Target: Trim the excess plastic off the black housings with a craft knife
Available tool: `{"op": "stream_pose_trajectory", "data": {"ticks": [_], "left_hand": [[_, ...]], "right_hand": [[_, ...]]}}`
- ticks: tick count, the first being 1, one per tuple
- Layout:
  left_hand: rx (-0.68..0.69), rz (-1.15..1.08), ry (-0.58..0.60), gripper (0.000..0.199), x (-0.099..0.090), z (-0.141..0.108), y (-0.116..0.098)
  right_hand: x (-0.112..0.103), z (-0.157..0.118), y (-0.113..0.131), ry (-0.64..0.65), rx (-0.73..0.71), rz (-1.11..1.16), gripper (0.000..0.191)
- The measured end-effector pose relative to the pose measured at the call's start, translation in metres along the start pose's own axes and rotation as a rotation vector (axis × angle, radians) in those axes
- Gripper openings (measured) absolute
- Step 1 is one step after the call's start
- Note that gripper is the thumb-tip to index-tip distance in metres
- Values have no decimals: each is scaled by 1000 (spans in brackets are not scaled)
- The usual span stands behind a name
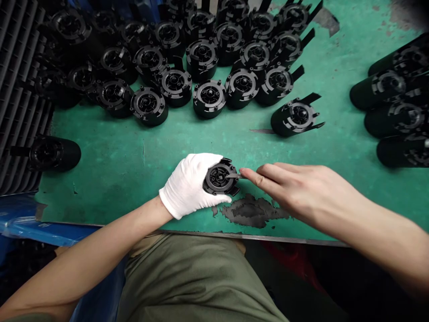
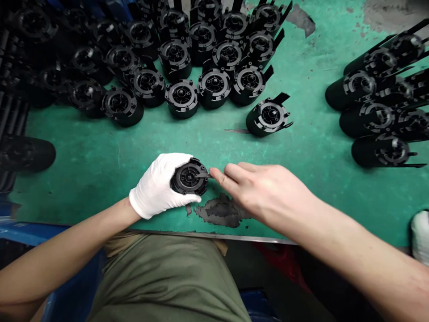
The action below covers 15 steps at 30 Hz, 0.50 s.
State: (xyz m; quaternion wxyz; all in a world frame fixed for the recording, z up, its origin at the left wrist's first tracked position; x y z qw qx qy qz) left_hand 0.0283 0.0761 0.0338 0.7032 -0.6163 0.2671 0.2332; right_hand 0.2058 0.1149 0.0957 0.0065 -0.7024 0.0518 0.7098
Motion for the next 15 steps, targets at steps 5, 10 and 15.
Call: {"op": "stream_pose_trajectory", "data": {"ticks": [5,10,15], "left_hand": [[-4,-4,3,95,2,-1,4],[23,-23,13,97,3,0,3],[34,2,-16,97,1,-1,1]], "right_hand": [[3,0,-27,-66,-15,79,55],[11,-8,-31,-104,50,111,59],[18,-3,-30,-79,7,115,58]]}}
Point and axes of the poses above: each hand's wrist, its own z-axis towards the middle knuckle, its own x-axis out of the palm, y = z × x, the point moved 9 cm from there along z, towards the middle knuckle, and after that the axes turned 7 degrees about -x, right-handed, at the moved point
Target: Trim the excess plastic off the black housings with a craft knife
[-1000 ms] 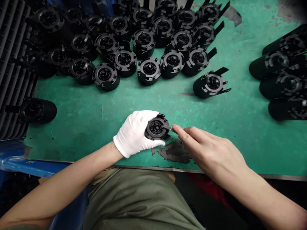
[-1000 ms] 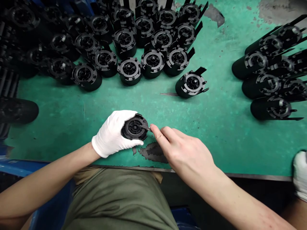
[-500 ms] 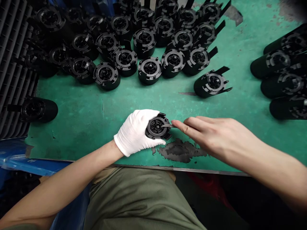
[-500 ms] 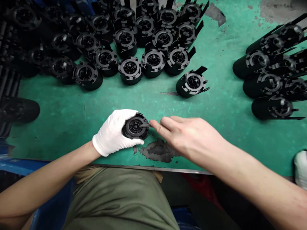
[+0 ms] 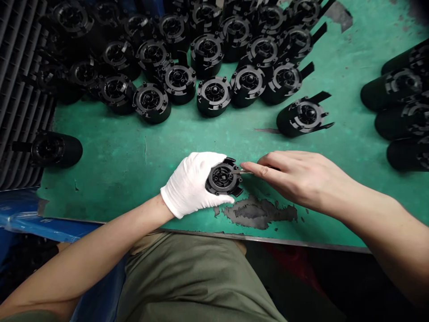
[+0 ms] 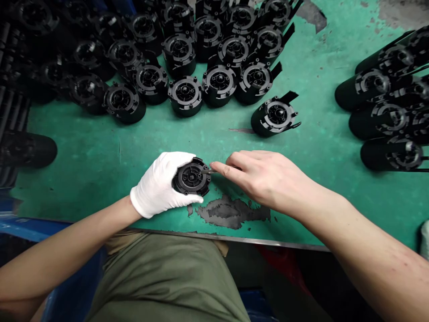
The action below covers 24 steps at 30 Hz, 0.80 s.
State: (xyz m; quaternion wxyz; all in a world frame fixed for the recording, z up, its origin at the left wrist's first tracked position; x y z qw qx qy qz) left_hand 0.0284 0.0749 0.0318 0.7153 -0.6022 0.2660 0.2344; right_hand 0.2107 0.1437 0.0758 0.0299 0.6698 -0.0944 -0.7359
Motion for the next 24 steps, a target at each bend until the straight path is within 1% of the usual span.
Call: {"op": "stream_pose_trajectory", "data": {"ticks": [7,11,13,18,21,24], "left_hand": [[27,15,-16,95,-2,0,-3],[6,18,-2,94,-1,1,-2],[-8,23,5,94,-1,1,-1],[-23,37,22,96,0,0,1],[-12,53,23,96,1,0,2],[17,43,15,96,0,-1,0]], "right_hand": [[-1,0,-11,-31,-1,19,56],[-3,0,-5,-36,-28,41,58],[-5,1,-1,-32,-51,11,57],[-7,7,1,19,-149,-57,56],[-6,15,-7,58,-214,-38,53],[-5,24,-21,114,-226,57,54]]}}
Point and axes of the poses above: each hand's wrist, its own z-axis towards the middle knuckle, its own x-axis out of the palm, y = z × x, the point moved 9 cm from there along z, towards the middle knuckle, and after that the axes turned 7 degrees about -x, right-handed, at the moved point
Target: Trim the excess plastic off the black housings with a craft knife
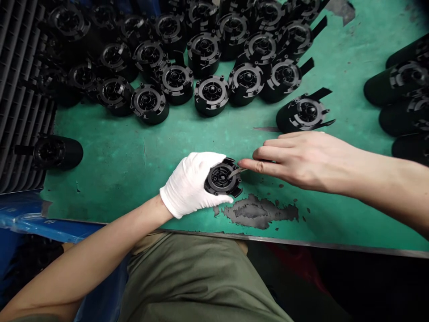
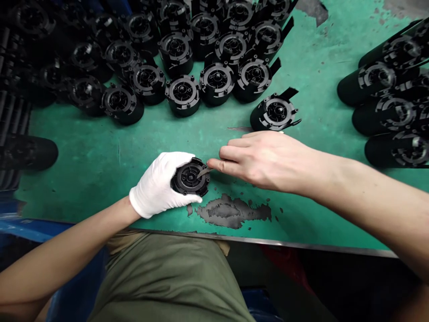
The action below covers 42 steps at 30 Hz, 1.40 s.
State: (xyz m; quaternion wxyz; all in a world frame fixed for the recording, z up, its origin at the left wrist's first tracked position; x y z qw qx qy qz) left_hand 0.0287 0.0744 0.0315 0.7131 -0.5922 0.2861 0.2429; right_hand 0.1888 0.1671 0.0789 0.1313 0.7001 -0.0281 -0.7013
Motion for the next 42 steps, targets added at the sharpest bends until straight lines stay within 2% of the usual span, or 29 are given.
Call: {"op": "stream_pose_trajectory", "data": {"ticks": [5,10,13,14,16,18,20,23,25,27,32,42], "left_hand": [[14,-27,15,96,1,2,-1],[2,-28,23,96,1,1,1],[1,-24,11,99,0,0,3],[1,-25,8,99,0,0,3],[3,-31,9,98,1,0,3],[2,-43,24,97,2,1,3],[-6,-64,49,97,4,2,3],[-27,-88,55,97,4,4,3],[-27,-85,49,96,3,4,3],[-9,-70,32,95,2,4,1],[13,-41,7,97,1,3,0],[28,-43,-7,96,0,2,0]], "right_hand": [[-10,15,-15,40,-40,215,60],[-15,38,-26,146,-7,311,41],[-15,47,-30,212,8,335,37],[-17,48,-32,202,10,347,39],[-22,42,-35,157,15,353,55],[-25,29,-38,96,35,320,75],[-26,11,-39,29,85,233,82],[-20,-13,-28,-66,160,101,63],[-9,-22,-13,-91,173,43,49],[1,-24,0,-116,174,14,44],[11,-22,8,-145,172,-27,45],[5,-20,20,-114,68,-143,58]]}}
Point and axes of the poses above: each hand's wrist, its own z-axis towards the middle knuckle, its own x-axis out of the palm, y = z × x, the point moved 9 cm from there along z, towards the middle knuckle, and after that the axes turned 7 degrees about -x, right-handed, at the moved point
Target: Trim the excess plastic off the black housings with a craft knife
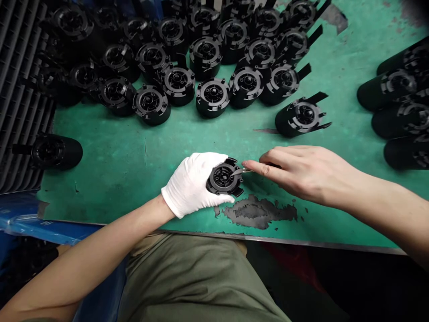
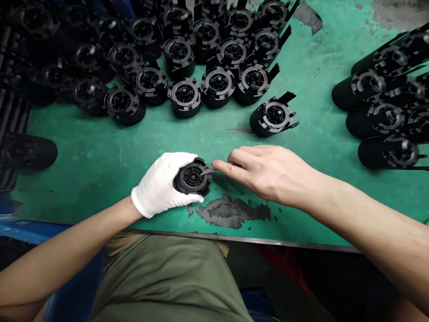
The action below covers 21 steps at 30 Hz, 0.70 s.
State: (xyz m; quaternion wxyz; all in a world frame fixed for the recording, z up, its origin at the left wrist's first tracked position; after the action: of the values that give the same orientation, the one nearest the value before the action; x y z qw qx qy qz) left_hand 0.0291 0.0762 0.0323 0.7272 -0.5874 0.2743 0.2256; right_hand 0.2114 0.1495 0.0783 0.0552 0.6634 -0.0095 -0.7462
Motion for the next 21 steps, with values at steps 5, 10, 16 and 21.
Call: {"op": "stream_pose_trajectory", "data": {"ticks": [5,10,16,21], "left_hand": [[-11,-5,12,95,1,1,0],[-25,-22,27,94,2,2,1],[-49,-43,46,92,2,3,2],[-90,-34,25,94,2,1,6]], "right_hand": [[-3,-2,13,-4,-3,-59,63],[-1,-4,19,15,18,-112,65],[8,-11,12,17,60,14,65],[11,-16,2,-24,154,30,52]]}}
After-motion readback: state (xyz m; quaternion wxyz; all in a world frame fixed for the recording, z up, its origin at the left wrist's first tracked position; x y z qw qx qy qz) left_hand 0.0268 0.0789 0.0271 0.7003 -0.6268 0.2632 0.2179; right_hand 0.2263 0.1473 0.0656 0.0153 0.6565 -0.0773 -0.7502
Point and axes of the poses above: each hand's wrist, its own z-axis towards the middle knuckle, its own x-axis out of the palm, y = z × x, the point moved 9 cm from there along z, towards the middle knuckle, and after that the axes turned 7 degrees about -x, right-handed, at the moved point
